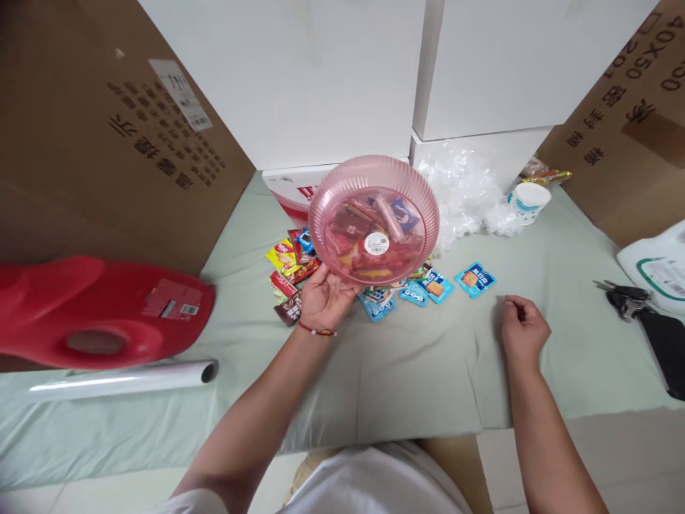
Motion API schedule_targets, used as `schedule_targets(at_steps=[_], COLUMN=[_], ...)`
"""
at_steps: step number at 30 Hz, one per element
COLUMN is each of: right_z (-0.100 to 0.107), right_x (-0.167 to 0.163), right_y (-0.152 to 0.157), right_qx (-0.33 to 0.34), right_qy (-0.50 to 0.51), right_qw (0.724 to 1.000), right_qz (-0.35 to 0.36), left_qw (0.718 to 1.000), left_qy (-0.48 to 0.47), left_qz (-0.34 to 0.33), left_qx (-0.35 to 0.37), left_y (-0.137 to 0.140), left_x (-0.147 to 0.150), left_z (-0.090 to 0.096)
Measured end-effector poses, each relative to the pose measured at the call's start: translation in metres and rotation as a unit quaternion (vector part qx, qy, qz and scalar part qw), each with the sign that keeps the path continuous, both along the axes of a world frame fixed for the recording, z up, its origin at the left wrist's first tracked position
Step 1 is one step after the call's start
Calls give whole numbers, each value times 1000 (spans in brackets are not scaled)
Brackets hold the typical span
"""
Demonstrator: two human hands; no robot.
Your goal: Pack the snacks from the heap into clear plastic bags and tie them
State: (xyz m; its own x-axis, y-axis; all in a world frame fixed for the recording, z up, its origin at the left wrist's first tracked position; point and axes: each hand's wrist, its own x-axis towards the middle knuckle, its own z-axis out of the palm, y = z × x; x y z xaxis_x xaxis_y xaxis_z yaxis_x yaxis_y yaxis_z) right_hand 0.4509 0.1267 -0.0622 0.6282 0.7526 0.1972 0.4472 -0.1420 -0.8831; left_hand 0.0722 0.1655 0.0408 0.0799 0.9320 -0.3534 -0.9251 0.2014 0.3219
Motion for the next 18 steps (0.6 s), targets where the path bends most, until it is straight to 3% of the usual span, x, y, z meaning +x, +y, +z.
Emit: schedule_targets(at_steps=[3, 5, 8, 12, 15, 18], right_z=[17, 33, 66, 105, 122, 134], right_x=[-15, -29, -51, -70, -68, -48], right_y=[-6, -16, -36, -73, -101, -119], right_qx=[63, 91, 96, 41, 19, 31], right_qy=[94, 151, 239, 312, 336, 304], right_qw=[993, 984, 956, 903, 890, 915], right_qz=[-21, 13, 138, 292, 308, 262], left_qw=[1000, 999, 1000, 996, 987, 955], left_qy=[-8, -17, -23, -10, 20, 152], left_qz=[9, 20, -4, -90, -158, -228], left_qx=[22, 28, 8, -15, 21, 115], left_y=[-9, -14, -24, -45, -62, -75], left_x=[7, 15, 34, 75, 105, 126], left_z=[4, 7, 6, -8, -22, -38])
